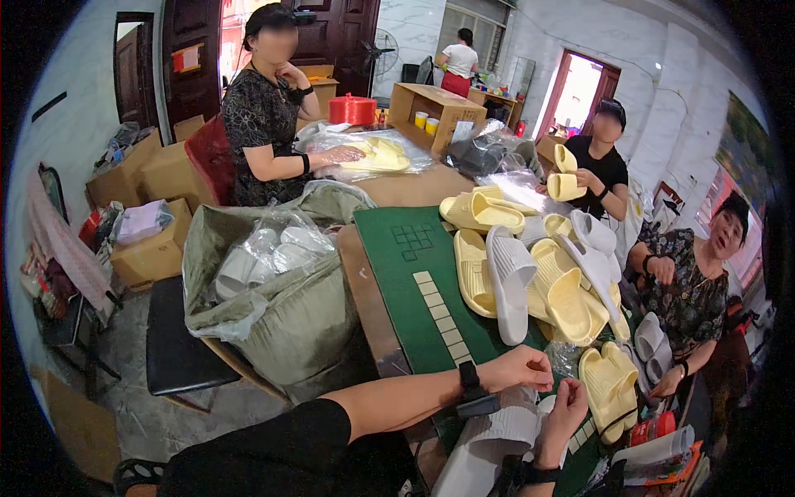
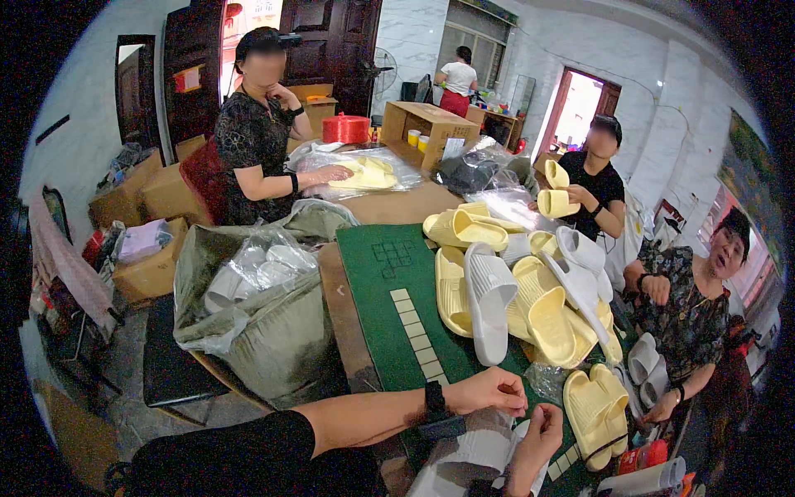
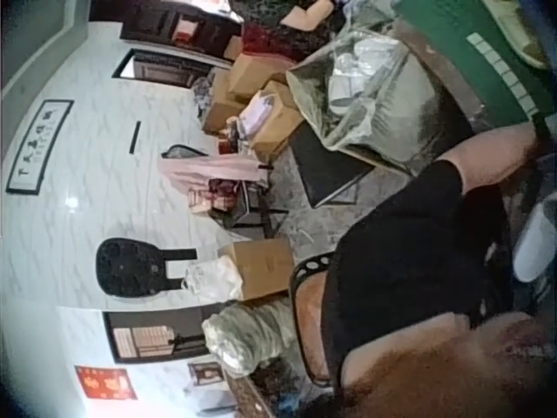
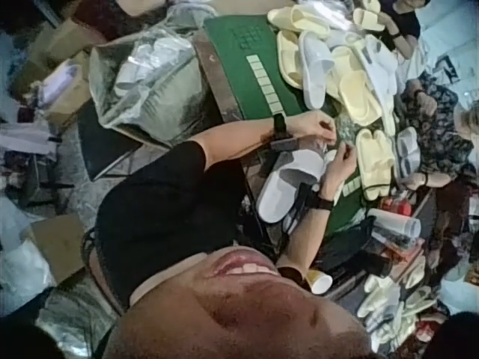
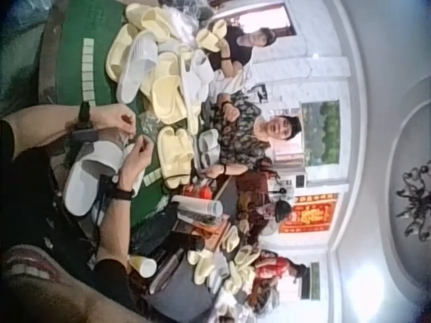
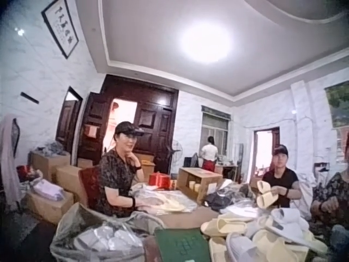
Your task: Assembling and checking components of plastic sandals at a manufacturing station.
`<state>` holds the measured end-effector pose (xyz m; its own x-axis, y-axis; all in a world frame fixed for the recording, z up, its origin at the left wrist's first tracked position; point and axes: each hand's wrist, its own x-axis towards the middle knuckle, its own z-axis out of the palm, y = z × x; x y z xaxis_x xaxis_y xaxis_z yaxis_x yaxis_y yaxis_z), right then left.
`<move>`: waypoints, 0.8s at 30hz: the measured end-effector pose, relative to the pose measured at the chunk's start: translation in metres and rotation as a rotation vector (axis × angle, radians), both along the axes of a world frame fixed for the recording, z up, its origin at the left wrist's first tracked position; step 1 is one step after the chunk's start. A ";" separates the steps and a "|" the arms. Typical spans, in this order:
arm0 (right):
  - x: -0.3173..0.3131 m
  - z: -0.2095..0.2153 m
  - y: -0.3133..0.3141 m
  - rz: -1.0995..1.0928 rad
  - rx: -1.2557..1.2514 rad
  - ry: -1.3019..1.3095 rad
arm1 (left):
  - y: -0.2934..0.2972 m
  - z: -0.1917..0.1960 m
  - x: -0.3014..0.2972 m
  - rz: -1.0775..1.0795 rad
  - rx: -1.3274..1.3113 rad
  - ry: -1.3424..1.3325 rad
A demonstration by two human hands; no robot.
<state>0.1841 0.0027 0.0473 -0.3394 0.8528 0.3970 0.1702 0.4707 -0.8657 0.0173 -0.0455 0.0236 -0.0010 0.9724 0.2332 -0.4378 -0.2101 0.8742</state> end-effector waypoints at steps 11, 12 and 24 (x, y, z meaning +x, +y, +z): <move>0.001 -0.001 0.000 -0.020 0.091 -0.009 | -0.005 0.010 0.002 -0.020 0.000 0.218; 0.002 0.000 -0.002 -0.034 0.071 -0.017 | -0.006 0.010 0.004 0.009 0.014 0.276; 0.008 -0.002 0.003 0.060 -0.143 0.176 | -0.007 0.011 0.004 0.151 0.048 0.456</move>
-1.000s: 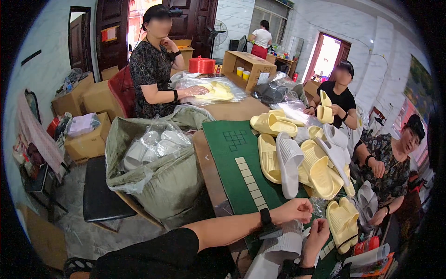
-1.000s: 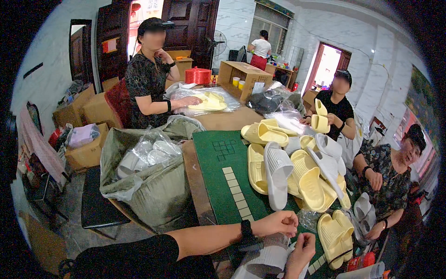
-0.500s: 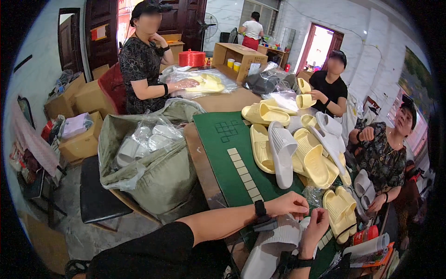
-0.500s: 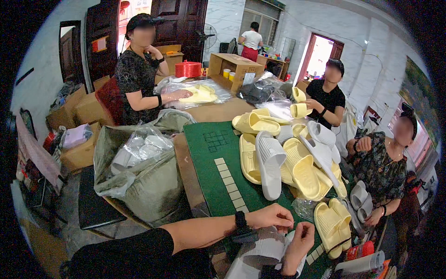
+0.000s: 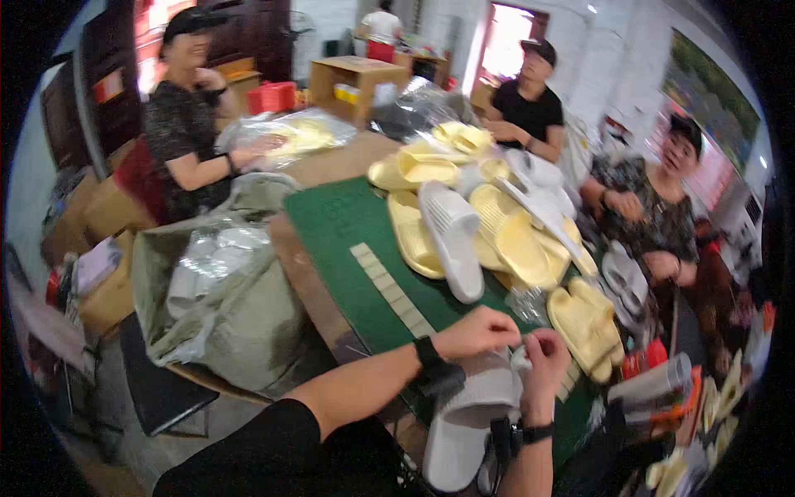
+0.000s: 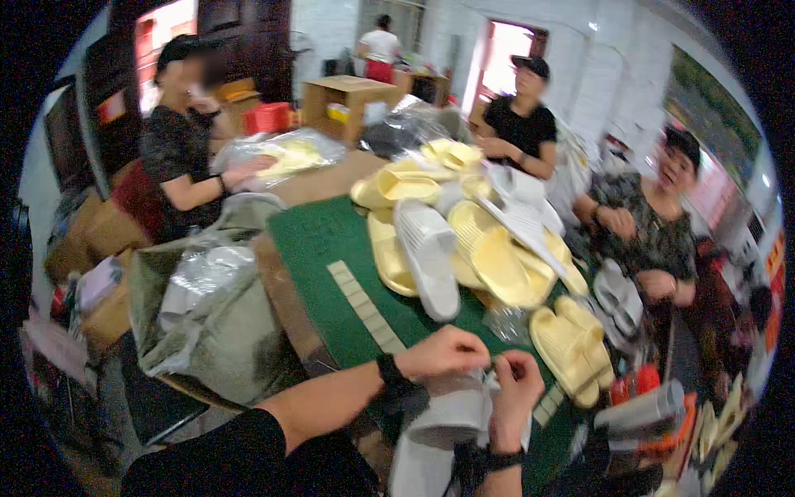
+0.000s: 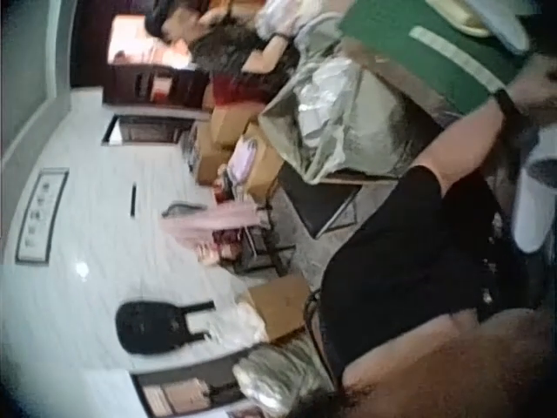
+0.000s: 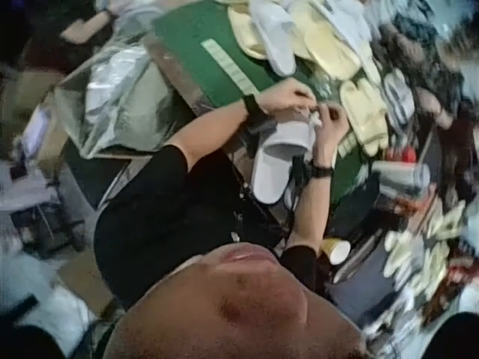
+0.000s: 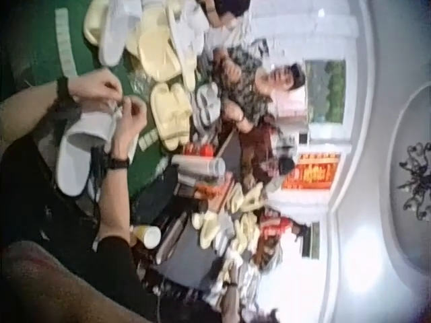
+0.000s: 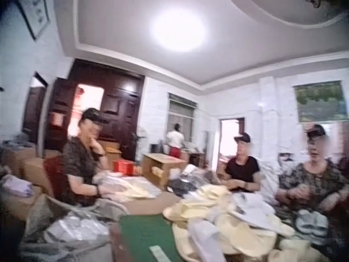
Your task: Assembling and checking components of plastic sandals at a manufacturing station.
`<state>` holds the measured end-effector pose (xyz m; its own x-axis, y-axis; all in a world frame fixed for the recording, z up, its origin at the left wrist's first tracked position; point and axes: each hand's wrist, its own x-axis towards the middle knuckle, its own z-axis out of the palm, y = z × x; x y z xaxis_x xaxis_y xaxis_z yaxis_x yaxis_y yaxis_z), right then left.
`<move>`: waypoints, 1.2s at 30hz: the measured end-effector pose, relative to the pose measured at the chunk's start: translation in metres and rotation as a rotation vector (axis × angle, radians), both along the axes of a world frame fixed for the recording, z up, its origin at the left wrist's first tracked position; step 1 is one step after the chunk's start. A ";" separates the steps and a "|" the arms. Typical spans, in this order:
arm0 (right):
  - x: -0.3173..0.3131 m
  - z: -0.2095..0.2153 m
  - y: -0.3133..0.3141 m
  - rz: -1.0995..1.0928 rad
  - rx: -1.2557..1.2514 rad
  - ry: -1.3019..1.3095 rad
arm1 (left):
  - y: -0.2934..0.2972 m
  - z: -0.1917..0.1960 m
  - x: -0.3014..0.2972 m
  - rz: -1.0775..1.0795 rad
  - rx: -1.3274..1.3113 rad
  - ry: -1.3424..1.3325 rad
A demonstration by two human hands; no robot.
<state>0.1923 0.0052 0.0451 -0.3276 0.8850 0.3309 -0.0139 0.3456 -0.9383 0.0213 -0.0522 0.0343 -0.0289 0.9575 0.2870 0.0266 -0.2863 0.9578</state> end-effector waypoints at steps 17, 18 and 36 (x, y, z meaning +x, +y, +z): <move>0.001 0.005 0.000 0.196 -0.240 0.160 | -0.001 0.005 -0.001 -0.039 -0.154 -0.034; 0.000 0.005 0.001 0.202 -0.270 0.233 | -0.001 0.004 -0.001 -0.037 -0.147 -0.036; -0.002 0.004 0.001 0.216 -0.248 0.150 | 0.000 0.003 -0.003 -0.043 -0.163 -0.028</move>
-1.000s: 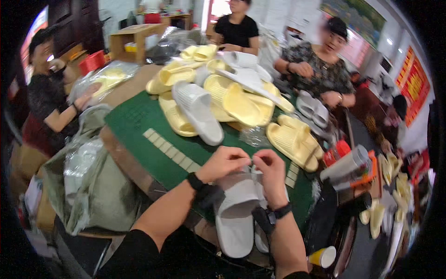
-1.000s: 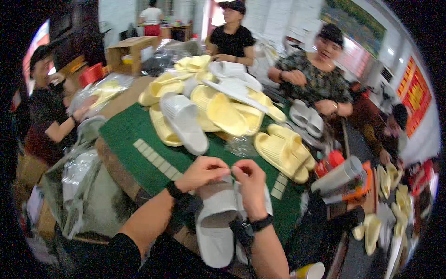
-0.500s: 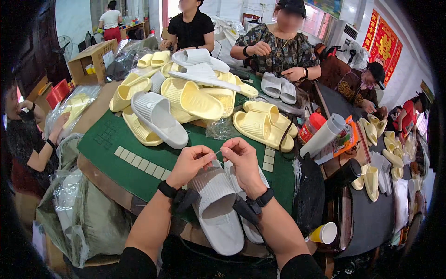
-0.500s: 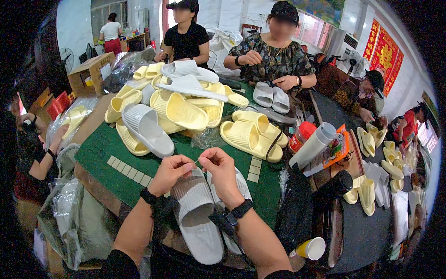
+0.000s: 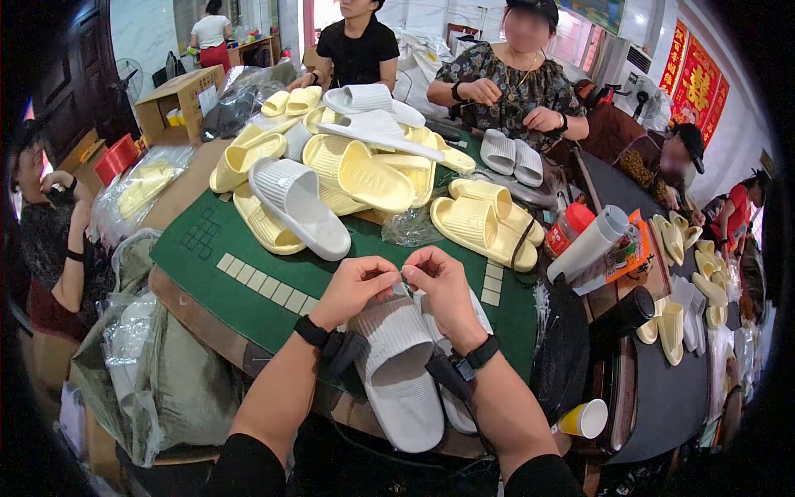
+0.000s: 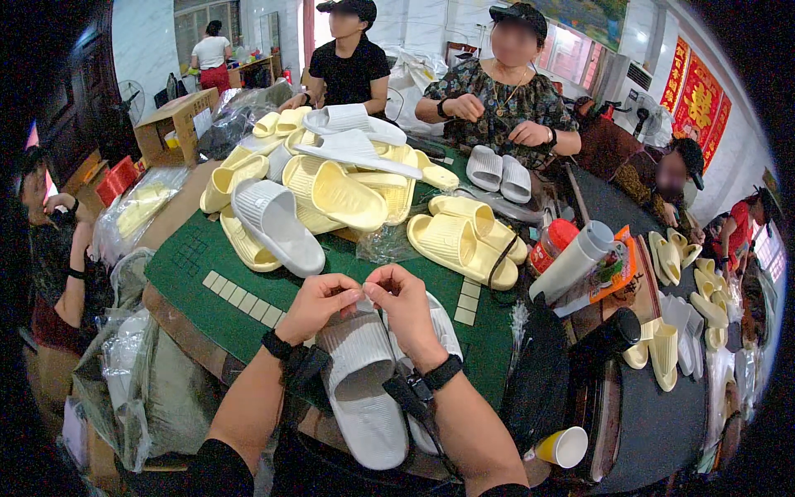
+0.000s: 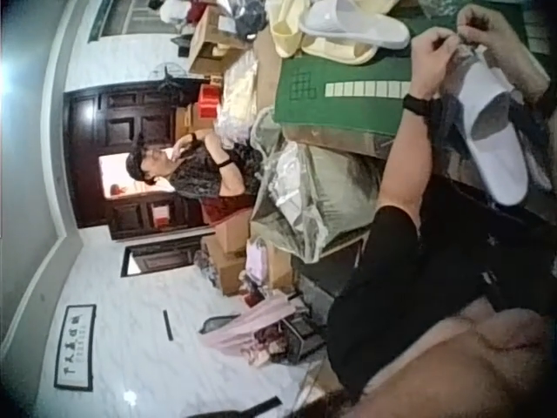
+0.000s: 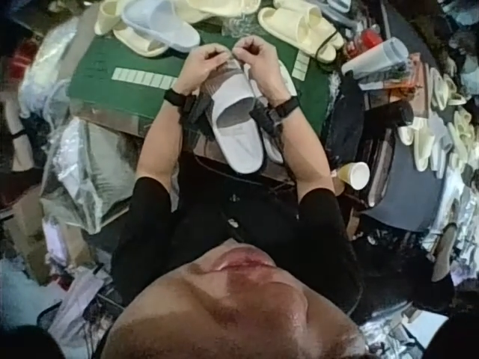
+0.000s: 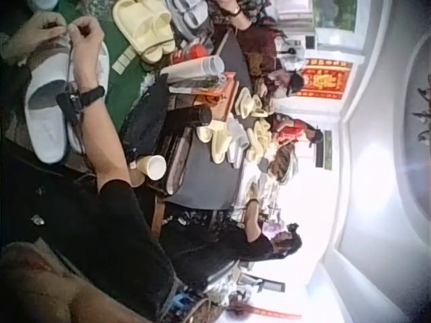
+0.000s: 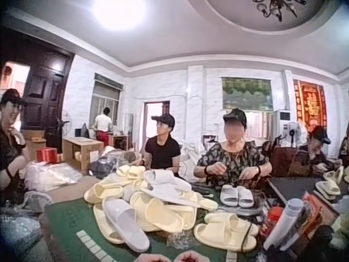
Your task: Assembling and checking components of plastic sandals at a manufacturing station.
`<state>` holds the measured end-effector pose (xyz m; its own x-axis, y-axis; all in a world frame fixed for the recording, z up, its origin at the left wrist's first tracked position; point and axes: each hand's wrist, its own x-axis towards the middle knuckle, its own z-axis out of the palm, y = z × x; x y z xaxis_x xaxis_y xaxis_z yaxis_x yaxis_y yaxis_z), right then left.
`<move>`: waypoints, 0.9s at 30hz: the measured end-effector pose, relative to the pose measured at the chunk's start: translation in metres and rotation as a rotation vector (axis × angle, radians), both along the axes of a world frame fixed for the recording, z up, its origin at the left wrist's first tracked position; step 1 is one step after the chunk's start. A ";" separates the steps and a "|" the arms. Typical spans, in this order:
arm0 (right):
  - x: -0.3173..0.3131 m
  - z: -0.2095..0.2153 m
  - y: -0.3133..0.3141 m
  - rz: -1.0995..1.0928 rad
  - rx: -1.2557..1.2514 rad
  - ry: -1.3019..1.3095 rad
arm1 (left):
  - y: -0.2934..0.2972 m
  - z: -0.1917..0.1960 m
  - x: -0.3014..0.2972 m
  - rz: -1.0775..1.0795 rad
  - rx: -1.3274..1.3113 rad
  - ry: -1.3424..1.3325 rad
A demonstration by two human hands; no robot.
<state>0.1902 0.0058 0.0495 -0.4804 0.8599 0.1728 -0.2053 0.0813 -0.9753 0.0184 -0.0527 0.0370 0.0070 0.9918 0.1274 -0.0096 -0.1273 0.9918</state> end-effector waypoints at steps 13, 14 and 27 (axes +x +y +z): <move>0.001 0.001 -0.001 0.024 -0.049 -0.021 | 0.002 -0.004 -0.002 0.011 0.022 0.060; 0.000 0.001 -0.001 0.023 -0.045 -0.024 | 0.001 -0.004 -0.002 0.018 0.024 0.072; -0.001 -0.005 0.002 -0.044 0.034 -0.029 | -0.001 -0.003 0.001 0.039 0.033 0.039</move>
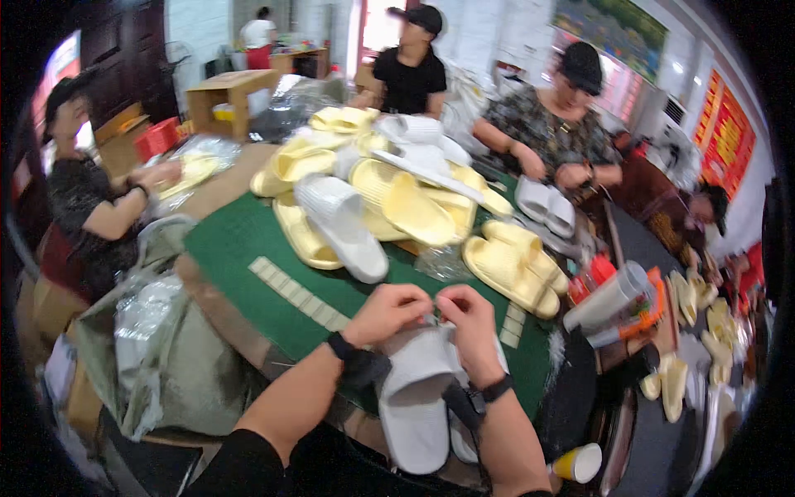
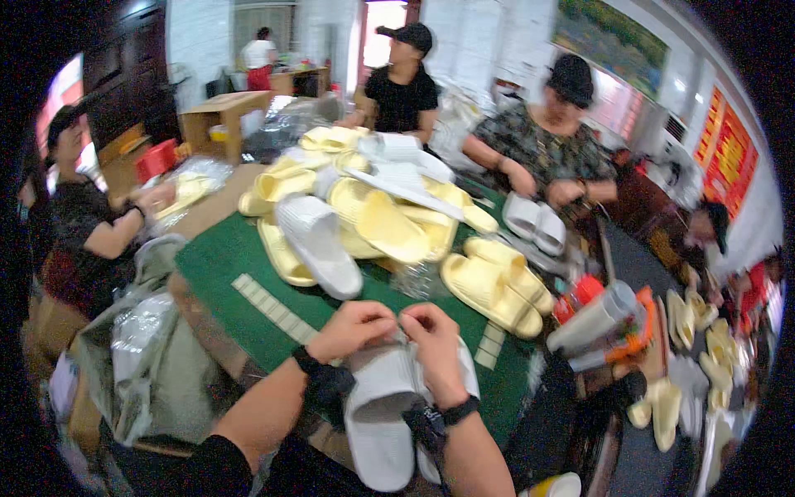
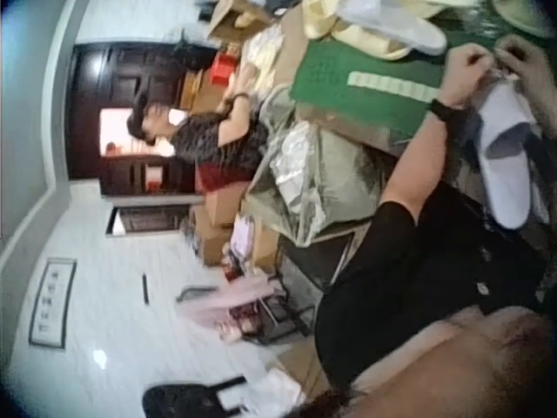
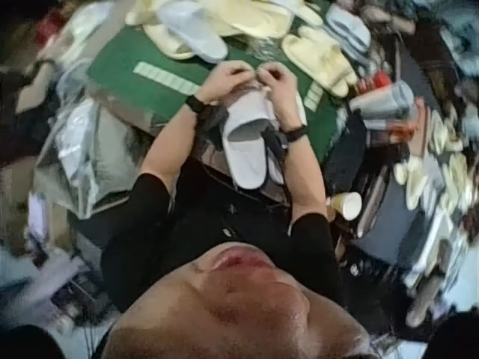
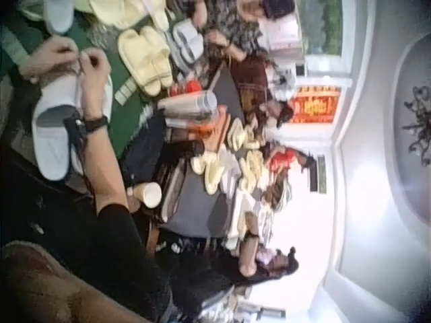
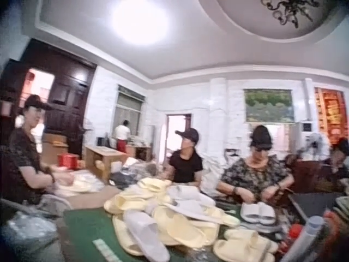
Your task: Assembling and checking components of plastic sandals at a manufacturing station.
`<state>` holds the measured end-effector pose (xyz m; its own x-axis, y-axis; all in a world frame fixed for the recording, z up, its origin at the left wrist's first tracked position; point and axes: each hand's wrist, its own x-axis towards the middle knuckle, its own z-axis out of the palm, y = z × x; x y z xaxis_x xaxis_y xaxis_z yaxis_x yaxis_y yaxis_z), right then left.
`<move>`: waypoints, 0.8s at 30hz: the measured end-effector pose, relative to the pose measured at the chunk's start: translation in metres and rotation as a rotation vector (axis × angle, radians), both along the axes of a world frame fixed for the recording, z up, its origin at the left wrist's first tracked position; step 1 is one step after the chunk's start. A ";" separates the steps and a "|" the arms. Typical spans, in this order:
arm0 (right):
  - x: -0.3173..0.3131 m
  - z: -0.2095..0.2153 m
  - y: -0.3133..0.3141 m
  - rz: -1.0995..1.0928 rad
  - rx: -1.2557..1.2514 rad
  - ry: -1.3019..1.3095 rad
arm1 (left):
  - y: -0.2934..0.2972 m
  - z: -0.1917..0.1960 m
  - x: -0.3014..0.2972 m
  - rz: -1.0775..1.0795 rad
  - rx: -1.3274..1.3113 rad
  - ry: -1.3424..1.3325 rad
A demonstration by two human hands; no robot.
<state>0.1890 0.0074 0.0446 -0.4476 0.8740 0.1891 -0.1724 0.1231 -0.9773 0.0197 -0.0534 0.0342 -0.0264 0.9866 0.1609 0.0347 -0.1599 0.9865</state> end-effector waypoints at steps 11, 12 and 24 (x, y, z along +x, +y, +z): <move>0.004 0.003 -0.001 -0.024 0.092 -0.142 | 0.007 -0.010 0.002 -0.084 0.181 -0.065; 0.006 0.003 0.001 -0.027 0.097 -0.146 | 0.010 -0.011 0.005 -0.099 0.176 -0.081; 0.002 -0.003 0.002 0.009 0.129 -0.064 | 0.008 -0.010 0.005 -0.082 0.222 -0.087</move>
